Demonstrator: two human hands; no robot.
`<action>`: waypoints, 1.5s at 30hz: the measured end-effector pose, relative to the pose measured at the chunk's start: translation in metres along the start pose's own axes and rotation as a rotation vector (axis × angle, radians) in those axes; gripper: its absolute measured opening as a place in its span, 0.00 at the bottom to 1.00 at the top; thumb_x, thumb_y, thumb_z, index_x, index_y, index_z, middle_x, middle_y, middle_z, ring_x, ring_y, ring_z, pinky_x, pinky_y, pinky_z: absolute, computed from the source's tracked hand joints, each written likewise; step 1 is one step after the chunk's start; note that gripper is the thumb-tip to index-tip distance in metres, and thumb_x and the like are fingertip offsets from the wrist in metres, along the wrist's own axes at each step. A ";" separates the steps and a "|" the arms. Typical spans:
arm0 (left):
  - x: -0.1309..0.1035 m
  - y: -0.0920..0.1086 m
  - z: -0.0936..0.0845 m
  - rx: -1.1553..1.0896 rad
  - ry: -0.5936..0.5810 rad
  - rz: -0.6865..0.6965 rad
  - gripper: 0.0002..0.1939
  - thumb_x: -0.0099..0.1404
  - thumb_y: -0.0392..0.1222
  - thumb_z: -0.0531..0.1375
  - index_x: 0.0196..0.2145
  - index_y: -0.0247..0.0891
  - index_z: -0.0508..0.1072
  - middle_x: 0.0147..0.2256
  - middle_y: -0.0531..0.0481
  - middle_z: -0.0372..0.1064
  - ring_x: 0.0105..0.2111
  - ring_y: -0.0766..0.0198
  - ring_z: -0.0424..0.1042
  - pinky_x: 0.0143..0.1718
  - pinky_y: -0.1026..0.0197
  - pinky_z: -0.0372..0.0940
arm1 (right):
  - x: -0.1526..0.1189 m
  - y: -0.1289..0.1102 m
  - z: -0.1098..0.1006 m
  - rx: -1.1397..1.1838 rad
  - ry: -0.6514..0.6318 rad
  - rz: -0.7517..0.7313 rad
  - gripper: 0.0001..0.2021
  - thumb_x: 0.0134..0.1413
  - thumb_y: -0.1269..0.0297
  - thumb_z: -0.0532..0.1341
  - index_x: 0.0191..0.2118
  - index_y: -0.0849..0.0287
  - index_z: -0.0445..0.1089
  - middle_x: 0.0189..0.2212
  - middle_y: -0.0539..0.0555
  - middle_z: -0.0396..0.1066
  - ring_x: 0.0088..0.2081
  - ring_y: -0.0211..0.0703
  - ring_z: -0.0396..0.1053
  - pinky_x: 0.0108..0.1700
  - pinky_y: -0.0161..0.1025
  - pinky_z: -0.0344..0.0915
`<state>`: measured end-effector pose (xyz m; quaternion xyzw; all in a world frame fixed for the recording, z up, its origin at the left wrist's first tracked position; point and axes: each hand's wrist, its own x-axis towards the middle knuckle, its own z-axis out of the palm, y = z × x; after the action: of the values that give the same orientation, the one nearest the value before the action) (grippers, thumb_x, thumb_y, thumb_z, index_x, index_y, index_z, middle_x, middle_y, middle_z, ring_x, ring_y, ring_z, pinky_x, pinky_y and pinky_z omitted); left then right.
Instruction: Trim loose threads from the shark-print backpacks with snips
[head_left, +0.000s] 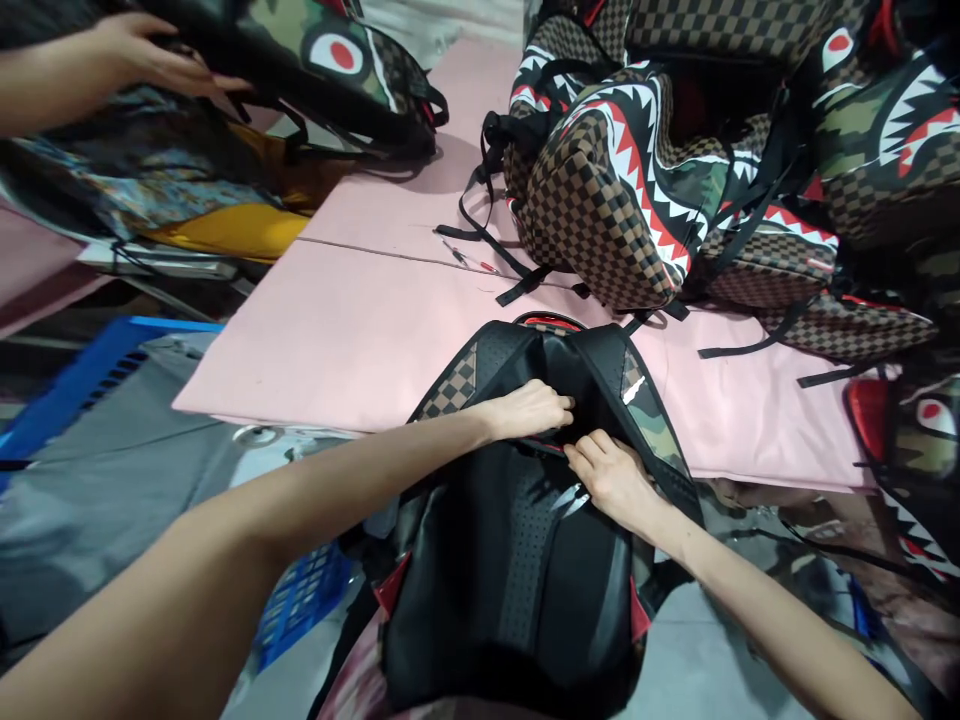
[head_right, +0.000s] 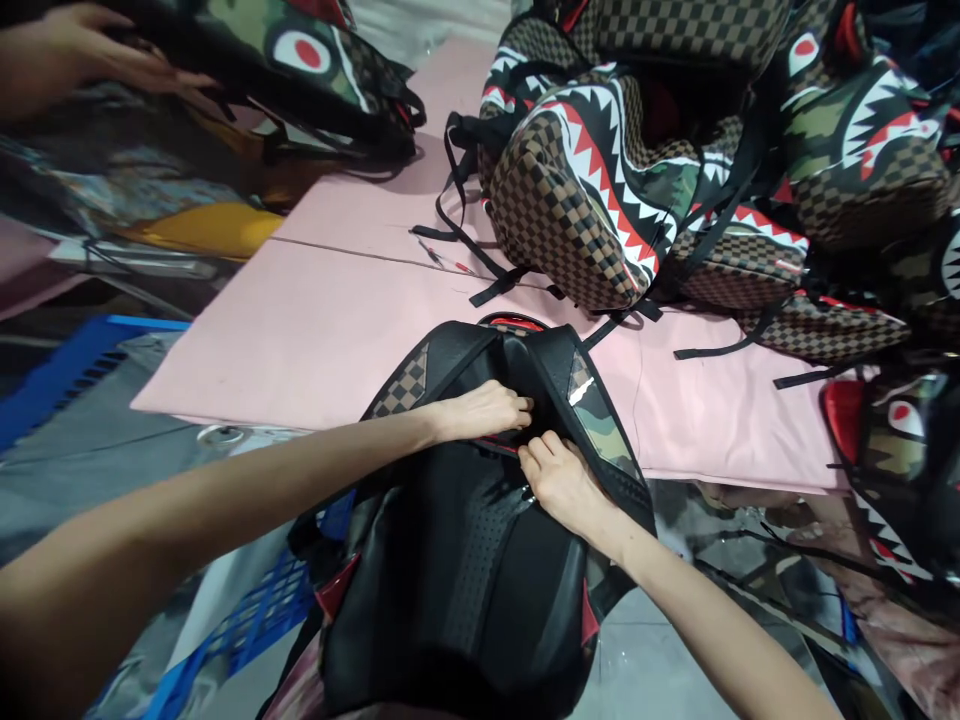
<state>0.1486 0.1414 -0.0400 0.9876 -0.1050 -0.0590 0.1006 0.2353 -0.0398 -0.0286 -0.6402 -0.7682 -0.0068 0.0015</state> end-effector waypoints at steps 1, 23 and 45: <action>-0.003 0.001 -0.001 -0.045 0.018 -0.046 0.07 0.64 0.34 0.51 0.32 0.37 0.69 0.37 0.49 0.68 0.27 0.66 0.66 0.22 0.62 0.47 | 0.001 0.003 -0.001 0.025 0.010 0.003 0.12 0.60 0.73 0.51 0.46 0.66 0.66 0.33 0.57 0.65 0.37 0.47 0.59 0.34 0.41 0.63; -0.019 -0.001 0.016 -0.593 0.233 -0.626 0.09 0.55 0.29 0.50 0.34 0.37 0.65 0.26 0.52 0.68 0.24 0.68 0.67 0.25 0.67 0.57 | 0.034 0.056 -0.032 0.185 0.064 0.389 0.16 0.53 0.65 0.59 0.48 0.62 0.63 0.36 0.57 0.69 0.37 0.47 0.68 0.38 0.40 0.62; -0.036 0.025 -0.012 -0.735 0.467 -0.692 0.08 0.60 0.33 0.52 0.38 0.37 0.65 0.29 0.52 0.71 0.30 0.66 0.70 0.33 0.65 0.61 | 0.080 0.050 -0.030 -0.074 -0.122 0.012 0.03 0.55 0.67 0.59 0.31 0.59 0.68 0.31 0.53 0.67 0.38 0.46 0.62 0.40 0.42 0.53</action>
<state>0.1101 0.1280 -0.0193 0.8514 0.2780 0.0990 0.4337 0.2699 0.0472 0.0028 -0.6436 -0.7623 0.0039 -0.0686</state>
